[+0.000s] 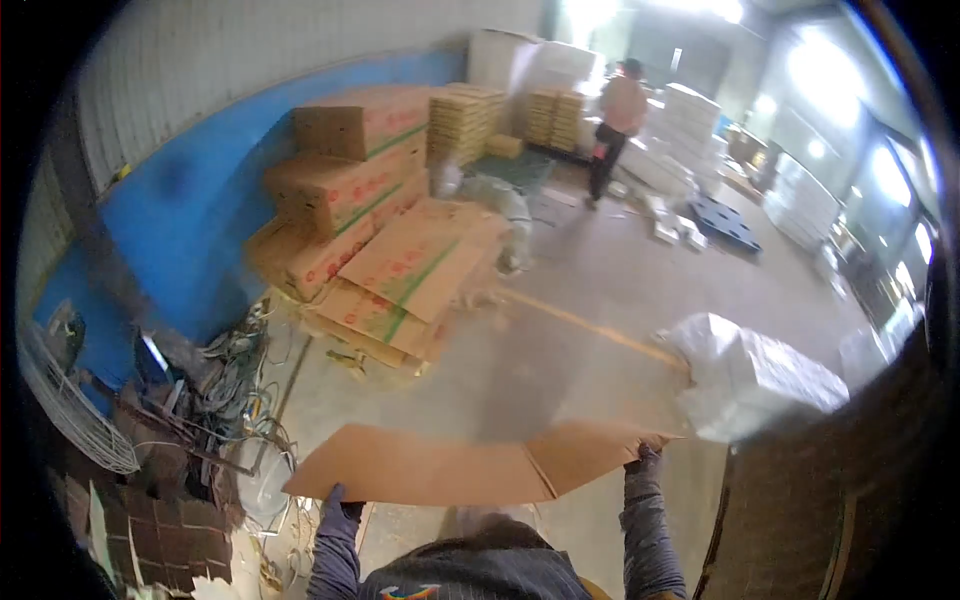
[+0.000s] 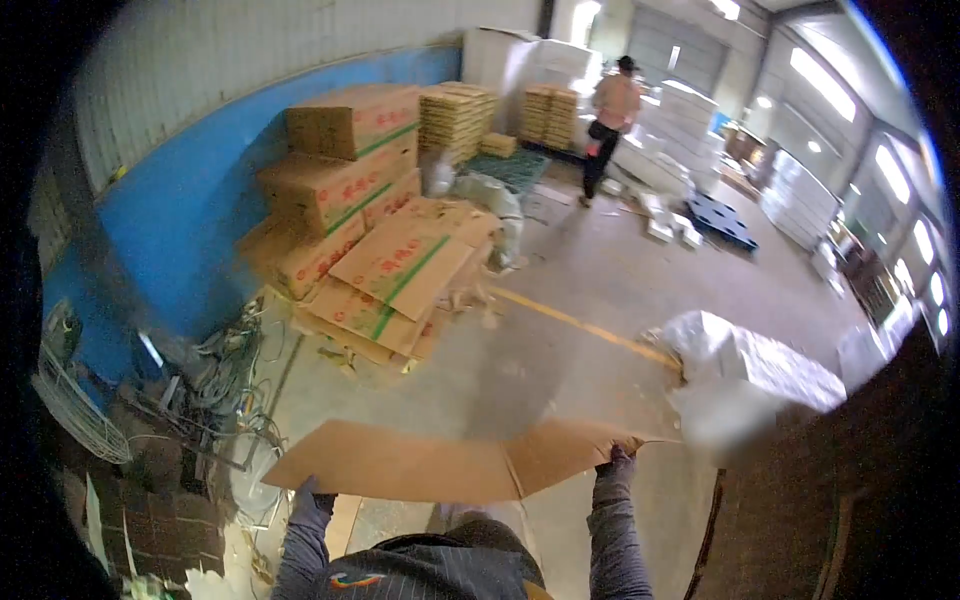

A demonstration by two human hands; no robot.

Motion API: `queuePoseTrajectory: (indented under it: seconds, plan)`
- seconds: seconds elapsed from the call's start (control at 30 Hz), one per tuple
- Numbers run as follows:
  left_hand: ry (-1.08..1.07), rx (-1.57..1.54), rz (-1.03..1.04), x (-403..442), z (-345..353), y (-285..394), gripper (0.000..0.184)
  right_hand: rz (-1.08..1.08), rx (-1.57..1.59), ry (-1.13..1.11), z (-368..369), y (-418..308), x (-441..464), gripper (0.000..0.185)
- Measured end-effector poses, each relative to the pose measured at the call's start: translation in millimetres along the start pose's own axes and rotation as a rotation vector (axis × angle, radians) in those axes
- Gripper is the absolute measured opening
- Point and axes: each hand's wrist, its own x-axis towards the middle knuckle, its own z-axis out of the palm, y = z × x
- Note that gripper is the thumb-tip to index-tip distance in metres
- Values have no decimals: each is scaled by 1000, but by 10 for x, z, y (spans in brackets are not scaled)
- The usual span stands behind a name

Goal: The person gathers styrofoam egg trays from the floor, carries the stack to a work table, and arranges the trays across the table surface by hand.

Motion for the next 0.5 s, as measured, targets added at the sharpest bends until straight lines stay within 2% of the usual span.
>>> queuePoseTrajectory:
  seconds: [0.03,0.1,0.13,0.17,0.27,0.33,0.47,0.5]
  plan:
    - [58,-32,26,171,283,71,43,36,19,-134,337,92,408,33]
    - [-6,-91,162,537,794,228,40,90,81,-364,1075,244,1143,30]
    - [-33,-119,221,711,1027,222,39,112,-2,-335,1570,299,1376,27]
    - [147,-195,198,865,1302,275,37,137,40,-299,2078,373,1631,27]
    - [123,-175,216,1234,1758,289,37,171,147,-330,3185,770,2634,35]
    - [156,-227,269,1694,2054,190,37,202,79,-327,3980,1012,3240,27]
    - [181,-295,454,3024,2746,-47,38,420,-8,-334,5075,1852,4555,25]
    - [207,-354,454,3462,2878,-105,42,459,-76,-336,5157,2106,4895,33]
